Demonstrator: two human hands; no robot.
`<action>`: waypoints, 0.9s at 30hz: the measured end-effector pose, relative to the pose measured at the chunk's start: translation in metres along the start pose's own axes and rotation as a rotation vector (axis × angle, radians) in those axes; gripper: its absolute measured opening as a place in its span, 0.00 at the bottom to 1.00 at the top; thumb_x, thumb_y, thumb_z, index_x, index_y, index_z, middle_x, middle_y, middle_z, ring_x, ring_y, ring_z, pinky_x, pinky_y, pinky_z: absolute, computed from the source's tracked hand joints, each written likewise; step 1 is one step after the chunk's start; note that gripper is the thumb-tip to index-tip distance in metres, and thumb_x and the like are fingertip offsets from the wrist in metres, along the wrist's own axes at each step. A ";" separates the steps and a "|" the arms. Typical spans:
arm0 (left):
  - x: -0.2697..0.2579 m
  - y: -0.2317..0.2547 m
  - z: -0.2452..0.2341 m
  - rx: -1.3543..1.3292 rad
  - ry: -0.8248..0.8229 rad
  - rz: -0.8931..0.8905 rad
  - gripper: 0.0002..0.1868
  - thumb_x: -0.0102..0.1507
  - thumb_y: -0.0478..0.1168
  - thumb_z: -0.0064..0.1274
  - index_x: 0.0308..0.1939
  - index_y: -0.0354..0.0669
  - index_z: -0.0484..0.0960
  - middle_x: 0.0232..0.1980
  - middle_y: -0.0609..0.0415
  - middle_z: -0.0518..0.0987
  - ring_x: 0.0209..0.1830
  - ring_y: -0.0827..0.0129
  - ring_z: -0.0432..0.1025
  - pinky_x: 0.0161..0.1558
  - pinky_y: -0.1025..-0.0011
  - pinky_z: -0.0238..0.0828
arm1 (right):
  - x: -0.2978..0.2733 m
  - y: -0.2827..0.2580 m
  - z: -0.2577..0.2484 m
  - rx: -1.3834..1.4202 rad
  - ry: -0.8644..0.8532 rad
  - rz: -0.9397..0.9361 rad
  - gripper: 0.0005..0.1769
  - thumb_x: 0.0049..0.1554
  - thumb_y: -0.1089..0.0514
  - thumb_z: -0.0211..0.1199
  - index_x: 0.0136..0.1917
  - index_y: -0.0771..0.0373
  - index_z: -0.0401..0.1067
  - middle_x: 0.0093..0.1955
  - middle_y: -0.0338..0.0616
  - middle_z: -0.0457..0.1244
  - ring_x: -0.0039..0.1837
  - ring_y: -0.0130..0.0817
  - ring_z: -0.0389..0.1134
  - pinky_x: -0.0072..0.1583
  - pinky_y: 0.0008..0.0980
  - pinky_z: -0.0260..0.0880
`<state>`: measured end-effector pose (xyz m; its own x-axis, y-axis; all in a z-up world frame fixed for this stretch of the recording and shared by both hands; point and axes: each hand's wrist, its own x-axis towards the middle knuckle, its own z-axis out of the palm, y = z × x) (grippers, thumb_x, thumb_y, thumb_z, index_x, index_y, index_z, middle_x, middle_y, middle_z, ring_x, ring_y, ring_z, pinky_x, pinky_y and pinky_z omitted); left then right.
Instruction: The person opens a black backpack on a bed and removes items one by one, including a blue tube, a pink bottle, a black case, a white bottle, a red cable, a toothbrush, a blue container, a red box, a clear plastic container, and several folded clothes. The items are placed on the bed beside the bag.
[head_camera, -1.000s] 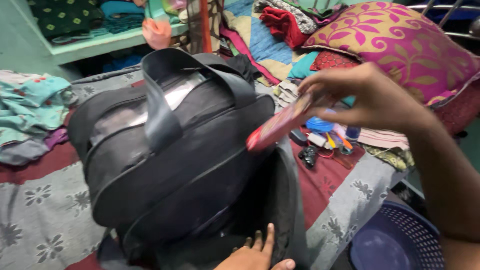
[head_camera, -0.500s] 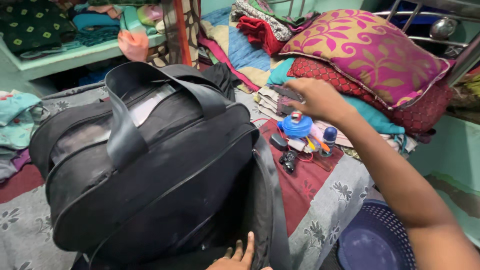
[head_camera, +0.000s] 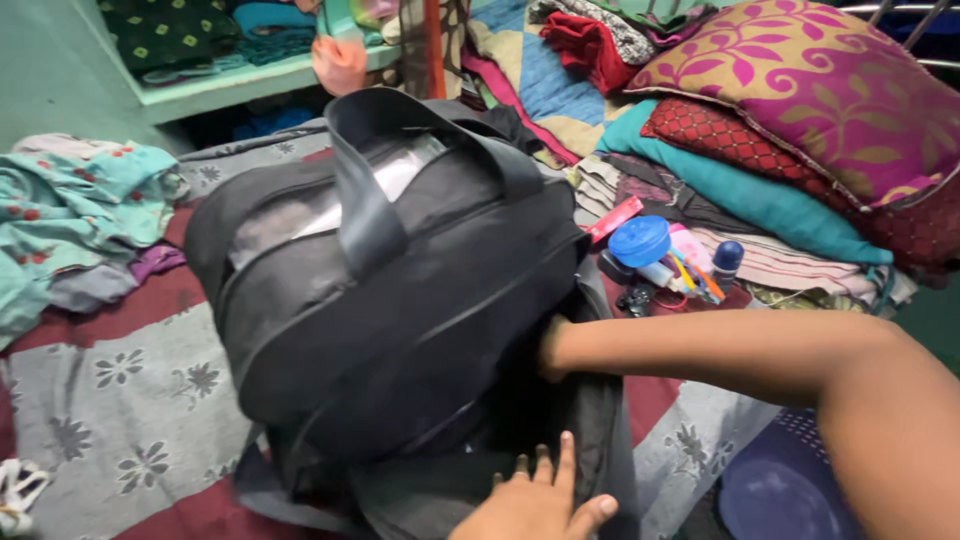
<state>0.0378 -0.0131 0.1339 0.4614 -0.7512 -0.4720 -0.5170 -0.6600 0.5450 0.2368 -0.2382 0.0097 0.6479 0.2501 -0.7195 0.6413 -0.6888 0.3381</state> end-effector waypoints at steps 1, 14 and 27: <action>0.000 0.000 0.002 0.015 0.007 -0.002 0.56 0.67 0.75 0.28 0.82 0.38 0.31 0.79 0.21 0.46 0.78 0.24 0.45 0.70 0.27 0.44 | 0.023 0.003 0.020 0.014 -0.153 0.074 0.26 0.57 0.47 0.55 0.68 0.43 0.73 0.69 0.38 0.66 0.72 0.40 0.64 0.65 0.54 0.67; -0.011 -0.014 0.030 -0.094 0.242 0.101 0.55 0.68 0.72 0.33 0.81 0.30 0.39 0.77 0.19 0.50 0.77 0.23 0.47 0.67 0.25 0.47 | 0.056 0.015 0.027 0.098 -0.211 -0.046 0.24 0.55 0.49 0.59 0.62 0.58 0.76 0.66 0.53 0.66 0.69 0.49 0.66 0.68 0.49 0.63; -0.144 -0.107 -0.044 0.215 0.503 -0.025 0.51 0.59 0.75 0.50 0.61 0.26 0.76 0.47 0.31 0.81 0.49 0.42 0.78 0.56 0.44 0.67 | -0.014 -0.163 -0.140 0.488 0.329 -0.781 0.27 0.51 0.58 0.61 0.63 0.68 0.73 0.65 0.62 0.66 0.69 0.53 0.65 0.71 0.45 0.61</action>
<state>0.0582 0.1663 0.1743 0.7359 -0.6739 -0.0648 -0.6128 -0.7038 0.3594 0.1812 -0.0344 0.0499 0.2427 0.8819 -0.4041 0.7458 -0.4360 -0.5036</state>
